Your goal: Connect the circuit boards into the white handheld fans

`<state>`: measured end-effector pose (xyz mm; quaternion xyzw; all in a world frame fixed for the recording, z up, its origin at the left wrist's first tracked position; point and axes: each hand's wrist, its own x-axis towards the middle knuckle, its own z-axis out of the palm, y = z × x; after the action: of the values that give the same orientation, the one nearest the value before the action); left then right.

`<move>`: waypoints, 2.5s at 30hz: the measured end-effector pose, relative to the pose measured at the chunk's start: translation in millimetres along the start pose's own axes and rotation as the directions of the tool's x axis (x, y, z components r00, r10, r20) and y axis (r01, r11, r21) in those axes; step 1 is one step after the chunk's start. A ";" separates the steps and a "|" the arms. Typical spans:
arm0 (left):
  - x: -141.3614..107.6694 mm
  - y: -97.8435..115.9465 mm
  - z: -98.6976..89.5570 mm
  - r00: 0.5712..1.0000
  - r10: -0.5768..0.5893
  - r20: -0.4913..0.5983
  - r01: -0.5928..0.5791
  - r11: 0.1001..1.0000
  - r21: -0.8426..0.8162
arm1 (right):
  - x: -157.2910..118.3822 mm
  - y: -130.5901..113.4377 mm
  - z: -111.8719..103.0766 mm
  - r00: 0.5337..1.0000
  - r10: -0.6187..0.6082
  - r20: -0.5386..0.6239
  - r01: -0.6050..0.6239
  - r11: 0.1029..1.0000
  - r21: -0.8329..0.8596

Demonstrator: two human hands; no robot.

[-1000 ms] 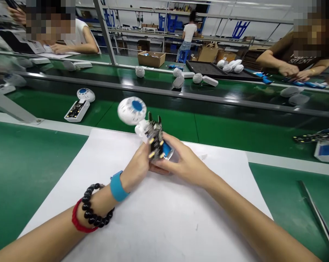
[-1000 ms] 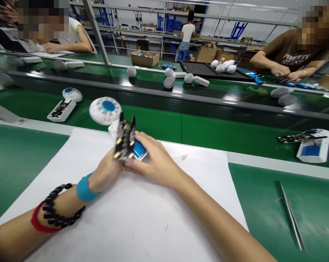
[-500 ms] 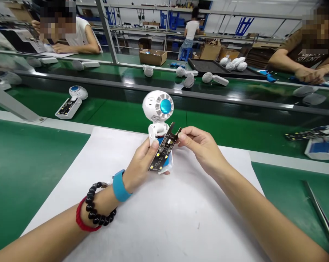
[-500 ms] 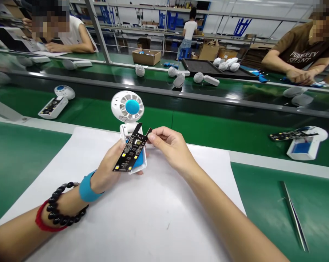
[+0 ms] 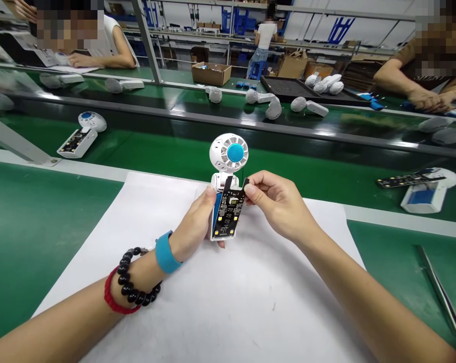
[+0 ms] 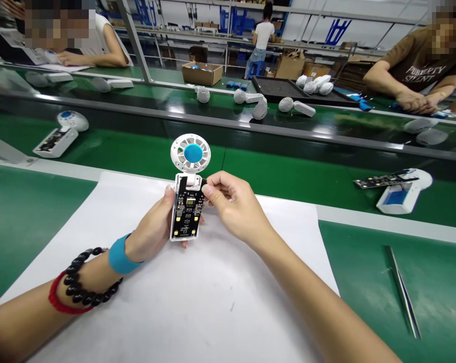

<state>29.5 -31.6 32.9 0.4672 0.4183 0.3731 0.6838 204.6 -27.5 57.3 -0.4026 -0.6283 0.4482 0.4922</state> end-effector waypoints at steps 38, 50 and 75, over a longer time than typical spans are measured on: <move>-13.3 -6.4 -4.1 0.766 0.630 0.130 -0.643 0.740 0.200 | -16.3 -17.9 2.1 0.757 -0.381 0.530 0.646 0.551 -0.528; -13.9 -9.1 -5.8 0.764 0.643 0.056 -0.638 0.739 0.217 | -16.6 22.3 18.9 0.626 -0.752 0.206 0.747 0.502 -0.435; -14.2 -6.2 -4.7 0.722 0.683 0.114 -0.687 0.685 0.243 | -18.6 13.4 19.6 0.681 -0.703 0.202 0.709 0.565 -0.423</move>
<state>20.6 -44.6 29.2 0.6800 0.2552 0.5377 0.4283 189.9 -44.7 37.5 -0.2218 -0.8274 0.0504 0.5135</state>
